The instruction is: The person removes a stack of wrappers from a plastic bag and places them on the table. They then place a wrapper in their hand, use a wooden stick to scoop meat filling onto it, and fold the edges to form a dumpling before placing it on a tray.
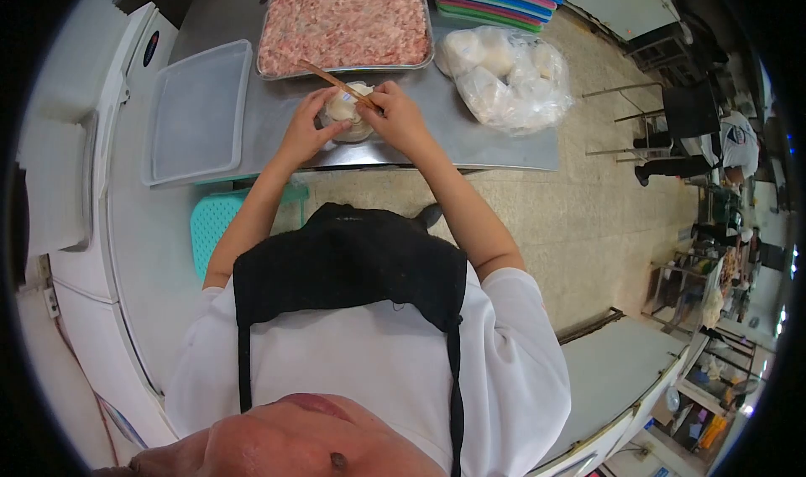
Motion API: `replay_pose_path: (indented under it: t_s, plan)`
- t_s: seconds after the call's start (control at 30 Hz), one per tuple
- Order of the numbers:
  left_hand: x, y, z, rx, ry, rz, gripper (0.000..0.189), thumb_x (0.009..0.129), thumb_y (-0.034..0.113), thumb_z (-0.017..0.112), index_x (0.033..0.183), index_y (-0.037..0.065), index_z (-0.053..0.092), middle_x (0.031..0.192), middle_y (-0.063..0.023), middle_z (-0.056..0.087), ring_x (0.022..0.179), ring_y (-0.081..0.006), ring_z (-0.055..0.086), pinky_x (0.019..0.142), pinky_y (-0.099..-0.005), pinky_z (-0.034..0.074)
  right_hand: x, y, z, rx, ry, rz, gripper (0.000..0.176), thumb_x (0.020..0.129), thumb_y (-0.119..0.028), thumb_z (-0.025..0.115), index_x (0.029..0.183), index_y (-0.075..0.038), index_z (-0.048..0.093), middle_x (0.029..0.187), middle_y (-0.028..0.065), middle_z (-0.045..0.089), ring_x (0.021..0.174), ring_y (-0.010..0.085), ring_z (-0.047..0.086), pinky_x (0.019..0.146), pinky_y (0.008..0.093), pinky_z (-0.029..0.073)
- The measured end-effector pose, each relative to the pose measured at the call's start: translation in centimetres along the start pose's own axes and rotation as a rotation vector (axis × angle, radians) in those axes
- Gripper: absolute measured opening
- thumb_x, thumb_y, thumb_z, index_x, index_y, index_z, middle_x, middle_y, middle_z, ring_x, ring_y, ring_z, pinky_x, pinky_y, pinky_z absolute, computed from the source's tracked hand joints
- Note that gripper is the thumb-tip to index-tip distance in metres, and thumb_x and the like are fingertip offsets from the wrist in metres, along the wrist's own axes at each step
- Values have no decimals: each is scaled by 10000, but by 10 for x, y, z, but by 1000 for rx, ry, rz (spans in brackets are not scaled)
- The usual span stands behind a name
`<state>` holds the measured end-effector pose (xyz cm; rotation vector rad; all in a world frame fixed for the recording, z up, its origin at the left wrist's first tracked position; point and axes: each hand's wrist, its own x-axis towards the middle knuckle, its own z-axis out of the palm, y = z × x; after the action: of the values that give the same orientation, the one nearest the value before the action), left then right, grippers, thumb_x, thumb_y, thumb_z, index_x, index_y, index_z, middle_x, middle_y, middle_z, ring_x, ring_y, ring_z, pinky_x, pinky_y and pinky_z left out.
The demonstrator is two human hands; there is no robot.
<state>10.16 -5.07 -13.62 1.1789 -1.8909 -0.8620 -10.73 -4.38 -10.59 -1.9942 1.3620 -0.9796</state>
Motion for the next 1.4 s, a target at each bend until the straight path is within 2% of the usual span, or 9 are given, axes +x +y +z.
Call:
replay_pose_path:
  t_s: [0.27, 0.47, 0.57, 0.77, 0.87, 1.13, 1.23, 1.33, 1.4]
  plan:
    - [9, 2, 14, 6, -8, -34, 654, 760, 347, 749, 1311, 80, 520, 1281, -149, 531, 1193, -311, 501, 1011, -391, 391, 6, -4, -3, 21, -42, 32, 190, 889, -195, 639, 954, -20, 672, 774, 69, 592, 706, 208, 576, 650, 314, 451]
    - [7, 11, 14, 21, 31, -43, 689, 769, 278, 732, 1371, 95, 450, 1272, -169, 533, 1190, -320, 503, 1015, -392, 389, 23, 24, 8, 396, 167, 179, 221, 935, -219, 590, 957, -1, 623, 708, 64, 627, 611, 119, 532, 594, 297, 446]
    - [6, 3, 18, 2, 35, -39, 714, 764, 307, 727, 1382, 107, 433, 1285, -171, 524, 1195, -340, 491, 1024, -410, 382, 25, 29, 5, 367, 251, 145, 211, 939, -215, 584, 941, -7, 621, 716, 49, 616, 625, 111, 535, 603, 284, 447]
    - [3, -10, 13, -8, -42, 5, 740, 777, 356, 739, 1391, 87, 425, 1324, -183, 504, 1225, -337, 479, 1038, -395, 374, 2, 79, -23, -235, 412, 125, 222, 890, -210, 631, 1032, -40, 621, 756, 91, 574, 738, 222, 588, 690, 345, 471]
    - [0, -2, 5, -115, -47, -19, 771, 776, 386, 748, 1403, 85, 414, 1333, -193, 499, 1232, -323, 483, 1038, -387, 377, -24, 84, -27, -347, 384, 138, 294, 850, -228, 671, 1089, -64, 627, 761, 116, 557, 779, 289, 586, 732, 373, 474]
    - [-12, -19, 12, -78, -69, -61, 777, 813, 403, 711, 1407, 28, 380, 1335, -231, 491, 1228, -346, 486, 1036, -405, 374, -20, 60, 0, 256, 117, 357, 309, 883, -297, 651, 1019, -19, 659, 860, 90, 667, 800, 149, 592, 748, 295, 470]
    - [-19, -23, 20, 32, -19, 64, 753, 856, 438, 642, 1398, -7, 370, 1347, -231, 480, 1268, -387, 435, 1061, -436, 339, -18, 55, 24, 421, 60, 357, 305, 893, -288, 641, 1011, -6, 649, 831, 79, 667, 783, 126, 583, 715, 301, 473]
    - [-32, -25, 19, 348, -1, 55, 729, 887, 462, 578, 1396, -16, 367, 1363, -225, 468, 1307, -414, 377, 1083, -457, 304, -20, 56, 18, 268, 29, 434, 281, 888, -275, 641, 1000, -17, 647, 838, 86, 647, 776, 176, 602, 698, 337, 475]
    - [-39, -31, 17, 426, -12, 70, 709, 897, 461, 559, 1397, -5, 371, 1373, -222, 459, 1323, -413, 359, 1085, -459, 302, -27, 67, 10, -14, 93, 273, 268, 877, -271, 649, 989, -27, 646, 840, 104, 619, 771, 239, 601, 686, 367, 473]
